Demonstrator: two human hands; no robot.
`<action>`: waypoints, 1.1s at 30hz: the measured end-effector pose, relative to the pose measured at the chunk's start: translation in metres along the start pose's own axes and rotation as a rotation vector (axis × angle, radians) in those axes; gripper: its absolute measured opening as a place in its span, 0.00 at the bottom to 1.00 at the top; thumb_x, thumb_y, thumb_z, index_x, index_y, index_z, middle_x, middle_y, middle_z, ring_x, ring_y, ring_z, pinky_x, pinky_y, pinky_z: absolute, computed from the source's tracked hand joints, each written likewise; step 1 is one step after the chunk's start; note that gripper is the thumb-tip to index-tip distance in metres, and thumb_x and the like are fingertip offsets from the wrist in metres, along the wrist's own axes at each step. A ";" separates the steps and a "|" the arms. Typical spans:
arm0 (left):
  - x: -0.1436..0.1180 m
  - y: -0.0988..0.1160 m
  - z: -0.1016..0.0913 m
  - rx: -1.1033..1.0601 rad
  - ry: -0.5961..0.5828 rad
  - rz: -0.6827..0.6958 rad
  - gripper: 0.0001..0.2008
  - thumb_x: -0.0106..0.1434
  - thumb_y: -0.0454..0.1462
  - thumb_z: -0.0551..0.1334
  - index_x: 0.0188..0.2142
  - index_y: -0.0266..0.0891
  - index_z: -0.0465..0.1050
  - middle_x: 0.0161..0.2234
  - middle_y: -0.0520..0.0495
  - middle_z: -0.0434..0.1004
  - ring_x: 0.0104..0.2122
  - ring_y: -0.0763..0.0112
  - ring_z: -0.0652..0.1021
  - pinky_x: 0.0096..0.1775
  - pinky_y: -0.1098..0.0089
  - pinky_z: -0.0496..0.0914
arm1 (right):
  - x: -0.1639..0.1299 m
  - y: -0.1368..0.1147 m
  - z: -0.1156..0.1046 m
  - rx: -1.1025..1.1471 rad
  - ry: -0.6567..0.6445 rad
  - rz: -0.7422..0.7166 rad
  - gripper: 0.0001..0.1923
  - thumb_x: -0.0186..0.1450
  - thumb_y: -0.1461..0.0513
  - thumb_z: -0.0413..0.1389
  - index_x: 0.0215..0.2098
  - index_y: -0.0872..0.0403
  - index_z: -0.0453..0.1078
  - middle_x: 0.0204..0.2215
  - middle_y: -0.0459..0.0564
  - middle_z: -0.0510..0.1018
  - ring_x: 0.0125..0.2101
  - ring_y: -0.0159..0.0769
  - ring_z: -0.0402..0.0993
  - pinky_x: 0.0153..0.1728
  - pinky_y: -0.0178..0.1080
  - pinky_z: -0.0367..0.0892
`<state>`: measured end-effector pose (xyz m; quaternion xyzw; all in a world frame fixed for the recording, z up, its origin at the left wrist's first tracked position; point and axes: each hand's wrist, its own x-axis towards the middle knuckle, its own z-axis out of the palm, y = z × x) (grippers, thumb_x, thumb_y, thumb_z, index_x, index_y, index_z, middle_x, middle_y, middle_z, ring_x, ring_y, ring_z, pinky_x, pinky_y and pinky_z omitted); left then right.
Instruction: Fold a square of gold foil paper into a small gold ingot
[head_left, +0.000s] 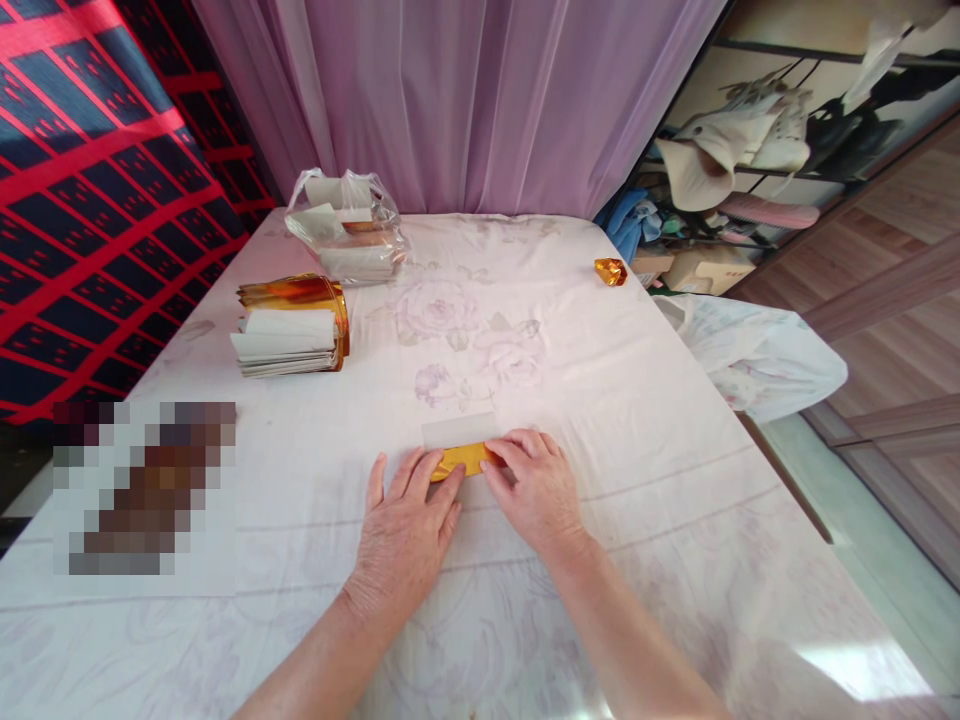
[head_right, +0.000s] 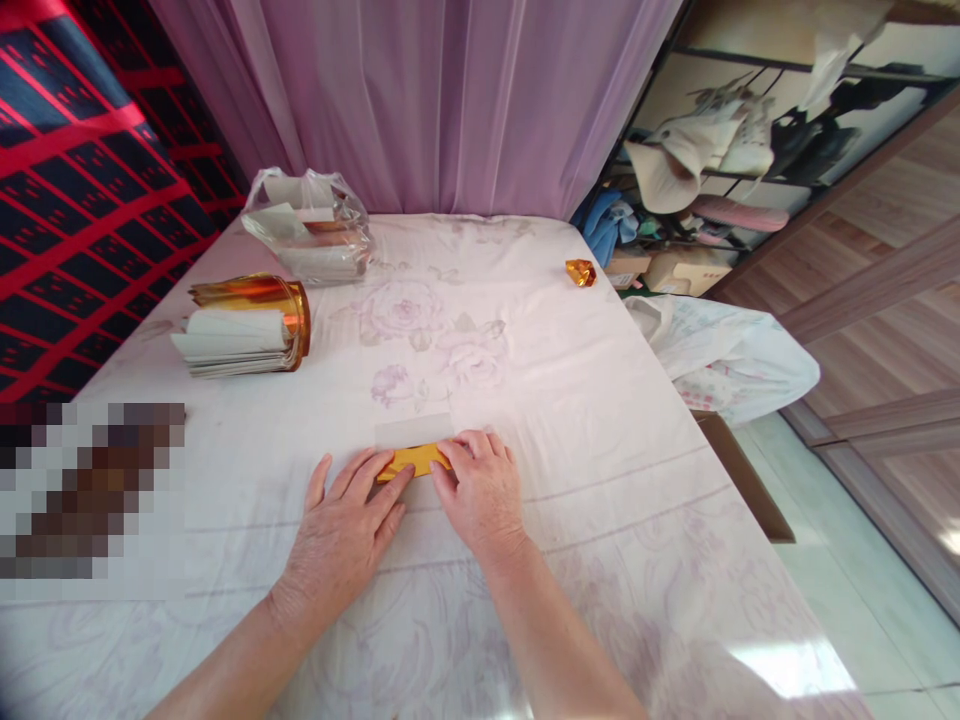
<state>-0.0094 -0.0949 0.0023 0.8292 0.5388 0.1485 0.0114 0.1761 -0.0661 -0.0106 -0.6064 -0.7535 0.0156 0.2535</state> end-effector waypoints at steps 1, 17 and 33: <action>0.000 0.000 0.000 0.000 0.005 -0.001 0.17 0.68 0.38 0.58 0.54 0.47 0.74 0.56 0.45 0.74 0.57 0.56 0.71 0.64 0.45 0.50 | 0.000 -0.001 0.000 -0.002 -0.005 0.003 0.08 0.63 0.61 0.60 0.41 0.50 0.77 0.39 0.51 0.77 0.39 0.42 0.70 0.40 0.43 0.64; 0.002 -0.002 -0.002 -0.001 0.011 0.027 0.17 0.67 0.36 0.57 0.54 0.47 0.74 0.55 0.44 0.74 0.56 0.55 0.72 0.64 0.44 0.51 | 0.000 0.008 0.003 0.130 -0.047 0.058 0.08 0.63 0.61 0.59 0.41 0.48 0.77 0.39 0.51 0.77 0.40 0.41 0.71 0.42 0.43 0.66; 0.002 -0.004 -0.001 0.010 0.016 0.036 0.18 0.67 0.36 0.57 0.55 0.47 0.74 0.55 0.44 0.74 0.56 0.55 0.71 0.64 0.44 0.50 | 0.000 0.031 -0.002 0.397 0.022 0.011 0.18 0.63 0.71 0.48 0.40 0.50 0.76 0.38 0.49 0.79 0.39 0.36 0.76 0.41 0.40 0.73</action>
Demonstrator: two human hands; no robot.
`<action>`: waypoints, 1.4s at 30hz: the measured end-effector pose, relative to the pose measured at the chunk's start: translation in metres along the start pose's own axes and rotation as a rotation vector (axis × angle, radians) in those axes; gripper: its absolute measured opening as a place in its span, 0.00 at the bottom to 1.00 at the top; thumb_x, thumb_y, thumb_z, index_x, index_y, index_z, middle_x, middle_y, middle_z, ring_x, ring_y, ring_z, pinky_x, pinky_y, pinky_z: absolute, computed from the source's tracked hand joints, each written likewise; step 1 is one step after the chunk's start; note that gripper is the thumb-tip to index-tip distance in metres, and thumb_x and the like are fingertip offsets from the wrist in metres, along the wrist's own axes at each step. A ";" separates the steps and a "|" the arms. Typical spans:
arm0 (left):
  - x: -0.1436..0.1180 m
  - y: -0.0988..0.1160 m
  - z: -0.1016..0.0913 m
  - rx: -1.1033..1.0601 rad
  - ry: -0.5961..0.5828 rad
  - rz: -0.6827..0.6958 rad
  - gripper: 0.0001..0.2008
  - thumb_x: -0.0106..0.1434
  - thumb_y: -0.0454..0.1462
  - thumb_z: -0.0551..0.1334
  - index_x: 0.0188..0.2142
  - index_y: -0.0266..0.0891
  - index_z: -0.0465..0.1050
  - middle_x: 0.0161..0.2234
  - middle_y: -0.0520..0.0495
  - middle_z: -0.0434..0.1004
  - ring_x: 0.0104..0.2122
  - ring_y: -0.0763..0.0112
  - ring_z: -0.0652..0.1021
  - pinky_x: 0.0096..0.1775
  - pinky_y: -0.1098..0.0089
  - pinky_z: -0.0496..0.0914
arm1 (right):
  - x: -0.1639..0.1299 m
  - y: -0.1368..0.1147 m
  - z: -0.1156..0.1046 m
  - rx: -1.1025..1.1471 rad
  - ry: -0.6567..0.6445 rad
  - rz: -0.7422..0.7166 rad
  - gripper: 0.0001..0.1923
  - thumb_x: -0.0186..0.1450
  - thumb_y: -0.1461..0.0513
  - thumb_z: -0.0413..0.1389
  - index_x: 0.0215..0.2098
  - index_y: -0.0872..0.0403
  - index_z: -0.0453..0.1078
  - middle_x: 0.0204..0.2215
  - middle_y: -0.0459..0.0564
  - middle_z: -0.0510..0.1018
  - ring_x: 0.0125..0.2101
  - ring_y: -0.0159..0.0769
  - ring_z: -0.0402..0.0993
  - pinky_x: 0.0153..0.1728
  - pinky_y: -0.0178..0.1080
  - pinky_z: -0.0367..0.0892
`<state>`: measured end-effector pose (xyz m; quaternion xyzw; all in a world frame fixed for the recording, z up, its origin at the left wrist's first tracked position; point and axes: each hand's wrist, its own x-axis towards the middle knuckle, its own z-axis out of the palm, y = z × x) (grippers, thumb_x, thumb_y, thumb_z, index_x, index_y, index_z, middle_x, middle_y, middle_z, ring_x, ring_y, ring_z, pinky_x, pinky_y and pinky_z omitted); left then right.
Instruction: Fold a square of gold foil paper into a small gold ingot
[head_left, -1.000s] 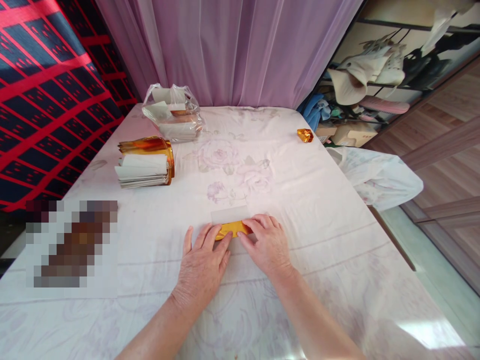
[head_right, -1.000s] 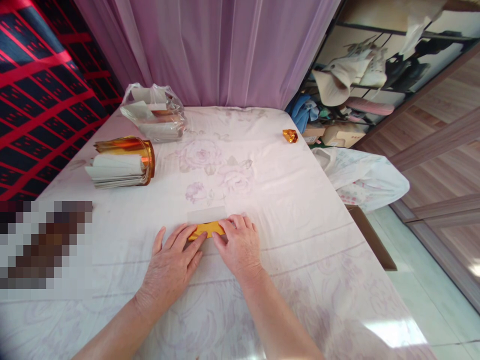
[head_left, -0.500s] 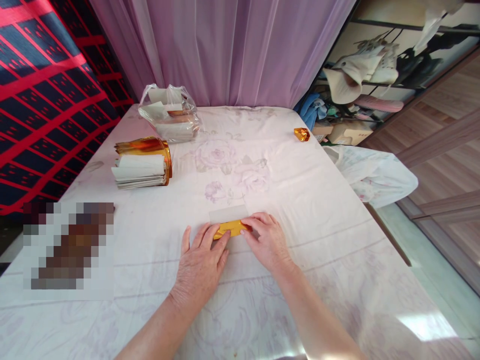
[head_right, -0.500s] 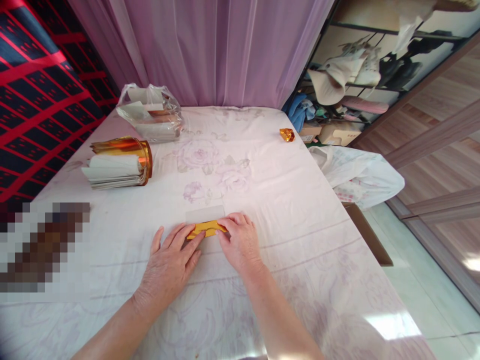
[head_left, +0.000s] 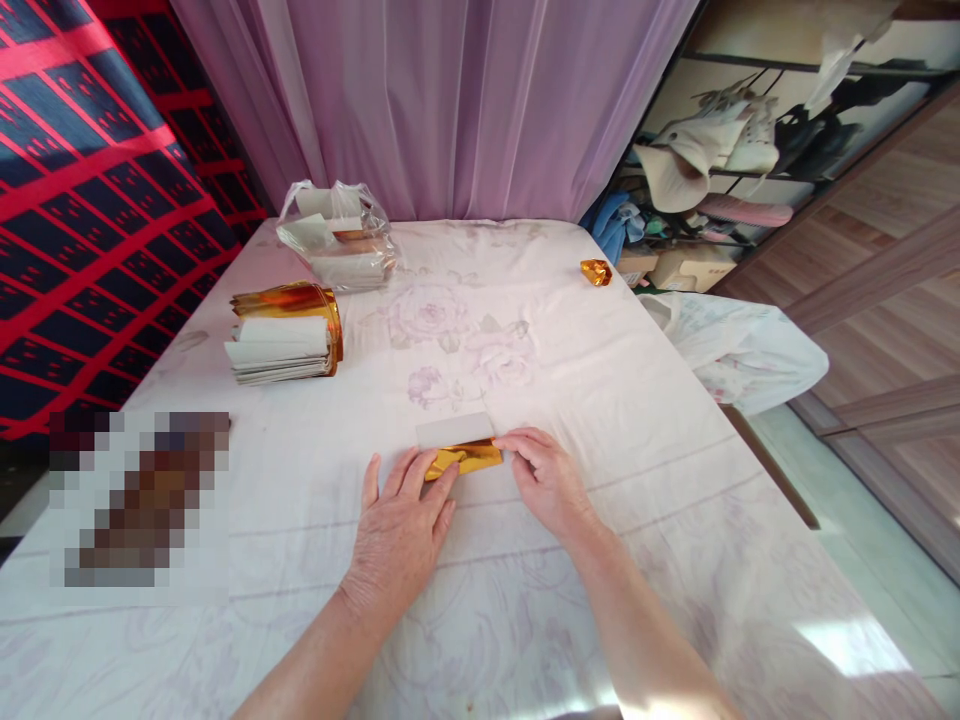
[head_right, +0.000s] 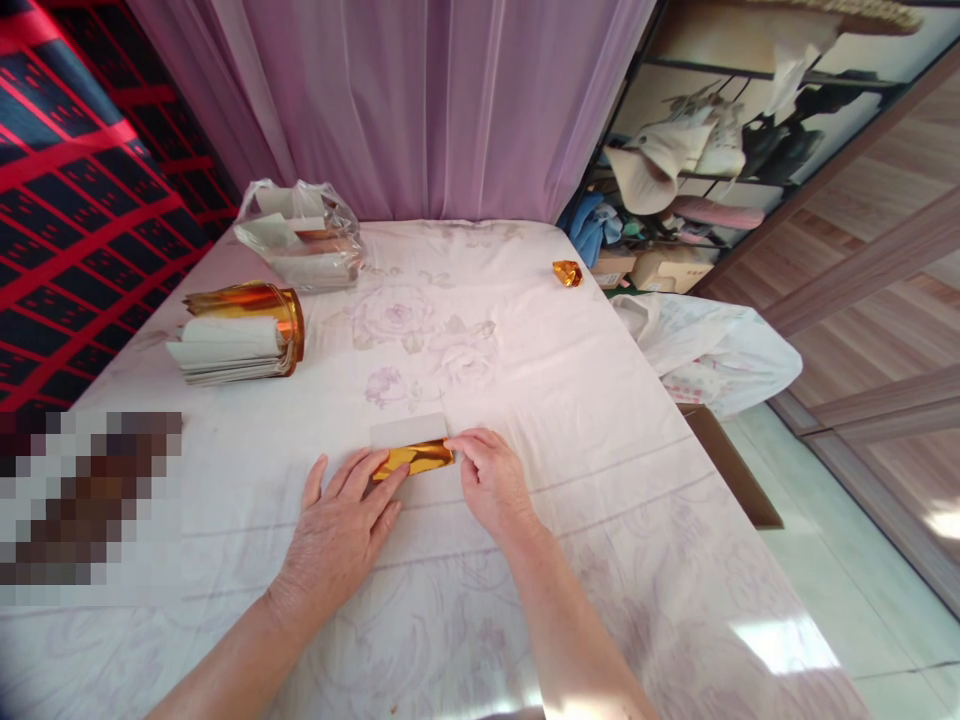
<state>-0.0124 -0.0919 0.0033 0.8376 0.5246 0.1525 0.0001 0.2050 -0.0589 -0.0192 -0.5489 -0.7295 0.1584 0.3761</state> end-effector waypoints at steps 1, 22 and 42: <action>0.000 0.000 0.000 0.000 0.000 0.000 0.18 0.67 0.36 0.57 0.55 0.47 0.74 0.55 0.44 0.74 0.56 0.55 0.71 0.64 0.44 0.51 | 0.000 -0.003 -0.001 0.007 0.042 0.002 0.17 0.63 0.70 0.48 0.40 0.50 0.75 0.38 0.50 0.79 0.38 0.36 0.77 0.41 0.39 0.73; -0.001 0.002 -0.001 0.034 -0.055 0.019 0.18 0.68 0.39 0.59 0.56 0.53 0.72 0.57 0.42 0.72 0.57 0.54 0.71 0.63 0.40 0.50 | 0.005 -0.018 0.022 -0.060 -0.072 -0.076 0.11 0.67 0.68 0.52 0.38 0.53 0.78 0.38 0.52 0.79 0.39 0.38 0.75 0.43 0.41 0.71; -0.009 -0.033 0.000 -0.052 -0.085 0.092 0.16 0.72 0.45 0.52 0.54 0.56 0.74 0.58 0.53 0.73 0.61 0.53 0.67 0.64 0.38 0.34 | 0.004 -0.016 0.023 -0.025 -0.063 -0.075 0.11 0.66 0.68 0.53 0.37 0.51 0.77 0.38 0.51 0.79 0.39 0.38 0.76 0.42 0.41 0.71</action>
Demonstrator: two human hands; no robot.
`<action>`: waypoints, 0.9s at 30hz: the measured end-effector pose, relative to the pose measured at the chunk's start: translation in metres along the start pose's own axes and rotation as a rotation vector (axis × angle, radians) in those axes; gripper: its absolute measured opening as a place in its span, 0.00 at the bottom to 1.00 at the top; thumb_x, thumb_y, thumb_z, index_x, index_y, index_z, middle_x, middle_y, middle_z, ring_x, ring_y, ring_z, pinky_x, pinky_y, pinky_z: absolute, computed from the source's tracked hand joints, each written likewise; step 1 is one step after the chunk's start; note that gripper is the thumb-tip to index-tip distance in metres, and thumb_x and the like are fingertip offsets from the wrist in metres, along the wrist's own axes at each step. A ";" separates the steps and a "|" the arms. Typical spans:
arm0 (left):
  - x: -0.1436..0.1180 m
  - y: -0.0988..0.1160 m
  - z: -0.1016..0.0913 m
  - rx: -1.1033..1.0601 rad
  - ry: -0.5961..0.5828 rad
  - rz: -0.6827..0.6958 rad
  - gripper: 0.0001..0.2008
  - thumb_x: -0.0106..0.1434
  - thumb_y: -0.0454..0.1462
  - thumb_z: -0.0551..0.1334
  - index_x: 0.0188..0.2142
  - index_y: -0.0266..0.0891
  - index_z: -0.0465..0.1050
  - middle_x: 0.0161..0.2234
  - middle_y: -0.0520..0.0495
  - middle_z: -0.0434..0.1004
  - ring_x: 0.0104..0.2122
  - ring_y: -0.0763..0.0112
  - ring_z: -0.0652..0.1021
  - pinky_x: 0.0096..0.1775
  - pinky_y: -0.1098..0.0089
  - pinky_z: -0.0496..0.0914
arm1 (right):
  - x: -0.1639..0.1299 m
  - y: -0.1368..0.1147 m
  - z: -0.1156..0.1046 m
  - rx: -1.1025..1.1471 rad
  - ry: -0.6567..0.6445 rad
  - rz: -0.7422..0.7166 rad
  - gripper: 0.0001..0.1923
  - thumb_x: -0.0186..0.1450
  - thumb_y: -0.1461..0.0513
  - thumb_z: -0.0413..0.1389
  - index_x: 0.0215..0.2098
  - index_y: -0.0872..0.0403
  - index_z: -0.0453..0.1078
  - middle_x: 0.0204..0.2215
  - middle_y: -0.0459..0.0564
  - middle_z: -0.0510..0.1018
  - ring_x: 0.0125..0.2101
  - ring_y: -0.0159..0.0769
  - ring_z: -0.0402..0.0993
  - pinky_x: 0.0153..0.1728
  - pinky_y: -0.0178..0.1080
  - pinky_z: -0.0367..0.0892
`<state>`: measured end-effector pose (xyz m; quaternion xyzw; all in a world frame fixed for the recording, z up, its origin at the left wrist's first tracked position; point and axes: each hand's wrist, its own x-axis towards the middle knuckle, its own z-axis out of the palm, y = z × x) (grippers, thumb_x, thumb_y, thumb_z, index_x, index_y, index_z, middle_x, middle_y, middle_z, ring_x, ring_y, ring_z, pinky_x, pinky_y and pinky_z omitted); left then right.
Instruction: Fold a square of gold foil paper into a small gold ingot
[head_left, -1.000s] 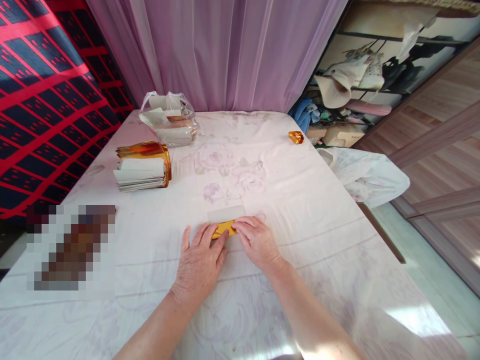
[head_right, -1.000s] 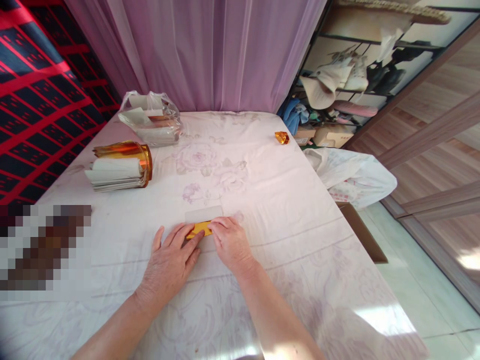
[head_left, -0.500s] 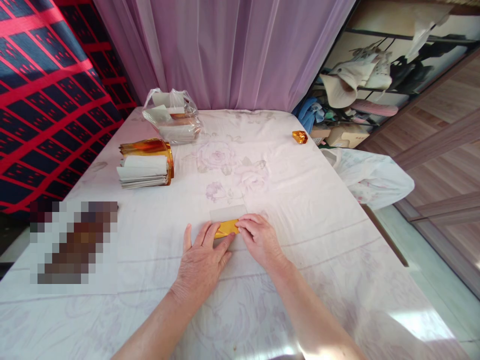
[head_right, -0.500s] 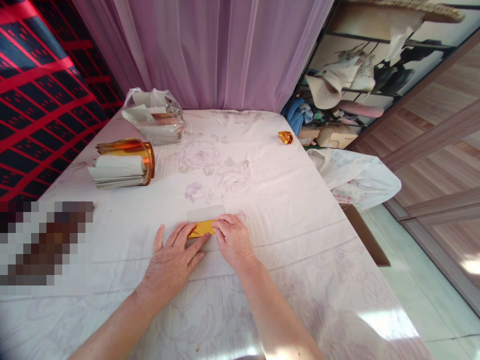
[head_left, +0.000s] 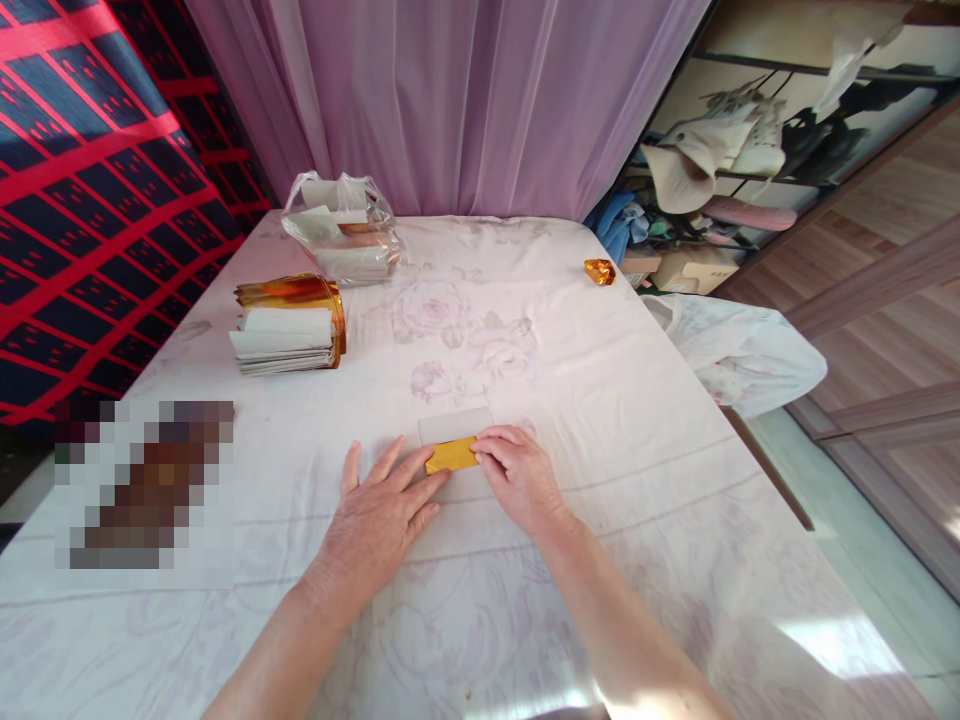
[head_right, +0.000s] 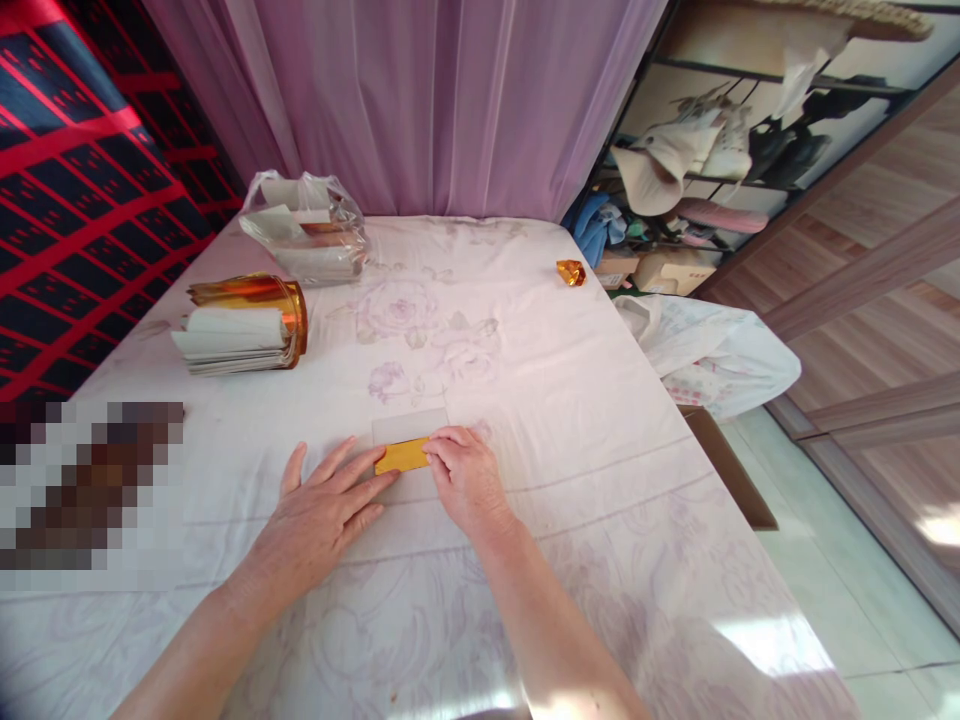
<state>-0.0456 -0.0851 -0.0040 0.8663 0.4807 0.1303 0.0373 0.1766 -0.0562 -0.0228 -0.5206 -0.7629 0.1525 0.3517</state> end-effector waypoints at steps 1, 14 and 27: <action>-0.001 -0.004 -0.001 -0.010 -0.013 0.015 0.16 0.72 0.46 0.51 0.54 0.56 0.73 0.58 0.53 0.73 0.61 0.53 0.66 0.64 0.38 0.34 | 0.000 0.000 0.000 0.003 0.003 -0.001 0.11 0.66 0.68 0.52 0.37 0.51 0.77 0.38 0.51 0.79 0.39 0.38 0.76 0.42 0.41 0.71; -0.005 -0.023 -0.014 -0.083 -0.085 0.020 0.15 0.72 0.43 0.53 0.51 0.56 0.76 0.58 0.54 0.74 0.62 0.51 0.66 0.64 0.36 0.33 | 0.000 0.001 -0.001 0.015 -0.011 0.019 0.11 0.66 0.67 0.53 0.37 0.50 0.77 0.37 0.51 0.80 0.39 0.38 0.76 0.42 0.43 0.72; 0.006 -0.001 -0.016 -0.145 0.122 0.059 0.13 0.71 0.41 0.54 0.44 0.48 0.79 0.50 0.53 0.80 0.55 0.60 0.73 0.65 0.50 0.46 | 0.000 -0.014 0.002 -0.066 0.014 0.071 0.04 0.64 0.63 0.56 0.35 0.52 0.73 0.36 0.51 0.77 0.38 0.40 0.72 0.44 0.44 0.68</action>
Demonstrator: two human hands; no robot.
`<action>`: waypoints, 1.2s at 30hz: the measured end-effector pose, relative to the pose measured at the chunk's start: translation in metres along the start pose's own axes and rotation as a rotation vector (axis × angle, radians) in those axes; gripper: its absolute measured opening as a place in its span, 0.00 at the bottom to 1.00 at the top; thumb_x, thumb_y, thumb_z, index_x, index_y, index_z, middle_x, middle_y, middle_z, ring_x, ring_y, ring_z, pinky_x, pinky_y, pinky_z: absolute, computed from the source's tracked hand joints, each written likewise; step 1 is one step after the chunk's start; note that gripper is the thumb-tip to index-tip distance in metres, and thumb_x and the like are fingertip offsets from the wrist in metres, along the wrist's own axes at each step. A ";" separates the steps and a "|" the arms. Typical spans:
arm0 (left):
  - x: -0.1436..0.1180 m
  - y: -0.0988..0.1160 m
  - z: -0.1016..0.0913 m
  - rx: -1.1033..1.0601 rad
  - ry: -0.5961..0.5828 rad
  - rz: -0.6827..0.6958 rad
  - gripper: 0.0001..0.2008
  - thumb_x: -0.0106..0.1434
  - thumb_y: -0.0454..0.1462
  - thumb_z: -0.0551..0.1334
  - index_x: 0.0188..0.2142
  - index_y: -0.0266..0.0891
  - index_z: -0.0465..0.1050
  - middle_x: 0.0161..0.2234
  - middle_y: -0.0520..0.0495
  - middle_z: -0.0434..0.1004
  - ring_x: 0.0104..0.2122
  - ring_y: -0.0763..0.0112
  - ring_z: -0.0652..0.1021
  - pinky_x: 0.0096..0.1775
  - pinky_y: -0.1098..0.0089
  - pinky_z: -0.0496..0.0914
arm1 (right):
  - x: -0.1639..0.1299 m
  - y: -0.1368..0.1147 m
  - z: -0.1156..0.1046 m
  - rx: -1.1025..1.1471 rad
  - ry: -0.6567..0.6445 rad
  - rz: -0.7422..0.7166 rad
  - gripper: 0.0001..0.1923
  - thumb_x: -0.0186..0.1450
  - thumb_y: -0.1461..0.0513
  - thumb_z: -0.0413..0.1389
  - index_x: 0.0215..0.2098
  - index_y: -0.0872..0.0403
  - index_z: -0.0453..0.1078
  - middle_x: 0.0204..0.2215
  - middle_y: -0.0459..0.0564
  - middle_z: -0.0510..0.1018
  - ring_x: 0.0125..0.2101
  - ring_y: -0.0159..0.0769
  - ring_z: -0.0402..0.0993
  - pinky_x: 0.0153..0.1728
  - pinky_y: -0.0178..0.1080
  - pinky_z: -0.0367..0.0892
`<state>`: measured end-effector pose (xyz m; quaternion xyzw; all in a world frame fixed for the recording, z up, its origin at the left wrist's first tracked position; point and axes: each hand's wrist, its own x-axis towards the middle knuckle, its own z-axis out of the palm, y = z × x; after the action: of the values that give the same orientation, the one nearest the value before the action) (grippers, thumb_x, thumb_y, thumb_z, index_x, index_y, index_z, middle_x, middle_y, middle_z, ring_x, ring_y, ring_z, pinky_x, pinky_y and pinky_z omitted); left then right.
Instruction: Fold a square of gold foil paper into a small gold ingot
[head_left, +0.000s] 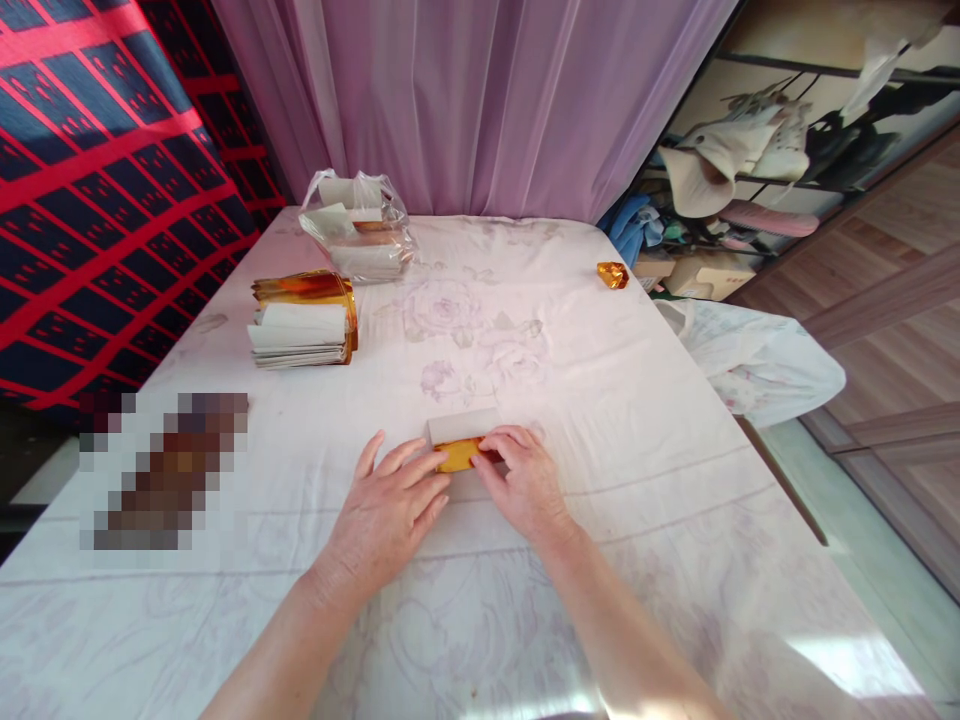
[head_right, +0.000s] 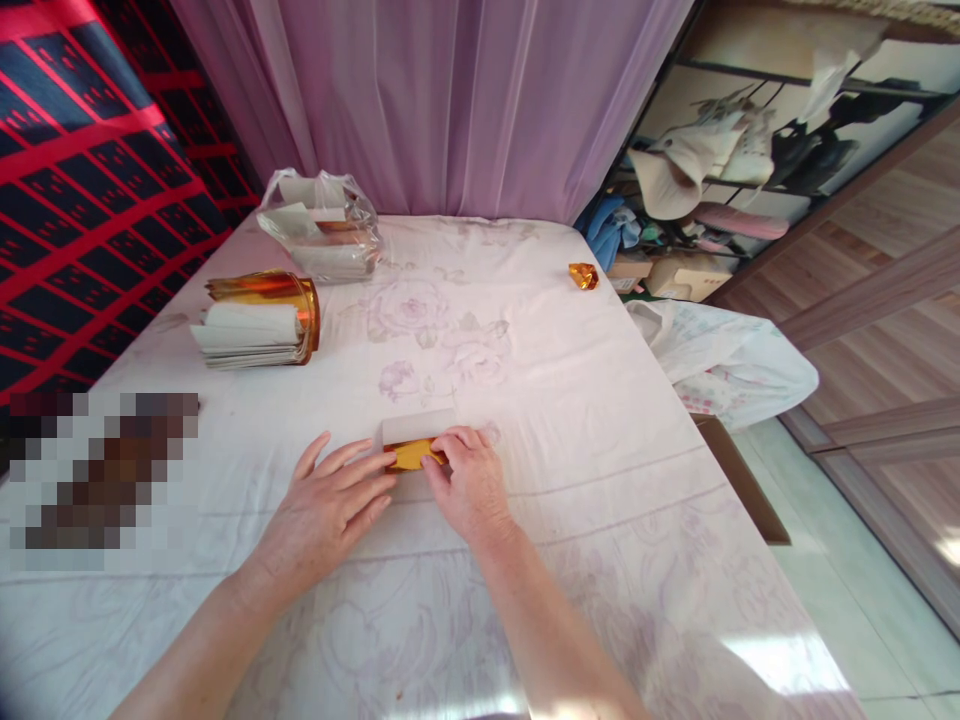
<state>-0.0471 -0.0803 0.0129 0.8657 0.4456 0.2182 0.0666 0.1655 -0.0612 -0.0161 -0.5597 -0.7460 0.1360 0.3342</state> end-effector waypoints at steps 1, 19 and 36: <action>-0.001 0.001 0.003 0.005 -0.020 0.004 0.14 0.71 0.40 0.54 0.44 0.48 0.79 0.51 0.53 0.80 0.56 0.59 0.72 0.65 0.48 0.45 | 0.000 -0.003 0.001 -0.027 0.004 0.012 0.03 0.63 0.62 0.58 0.34 0.52 0.73 0.36 0.52 0.76 0.38 0.41 0.72 0.43 0.45 0.68; -0.004 -0.003 0.011 0.004 -0.092 -0.101 0.14 0.70 0.41 0.54 0.48 0.53 0.78 0.50 0.54 0.80 0.55 0.57 0.72 0.65 0.42 0.44 | 0.001 0.011 -0.001 0.126 -0.083 0.045 0.06 0.62 0.68 0.56 0.34 0.52 0.73 0.37 0.51 0.77 0.39 0.40 0.74 0.43 0.44 0.69; 0.000 -0.004 0.004 0.056 -0.057 -0.037 0.13 0.70 0.41 0.54 0.42 0.48 0.79 0.55 0.50 0.76 0.59 0.56 0.70 0.65 0.42 0.44 | 0.001 0.012 -0.003 0.152 -0.066 -0.001 0.10 0.65 0.66 0.51 0.37 0.51 0.74 0.39 0.51 0.77 0.40 0.39 0.74 0.45 0.45 0.69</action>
<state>-0.0481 -0.0778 0.0080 0.8648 0.4652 0.1798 0.0588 0.1762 -0.0570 -0.0201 -0.5276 -0.7445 0.2102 0.3511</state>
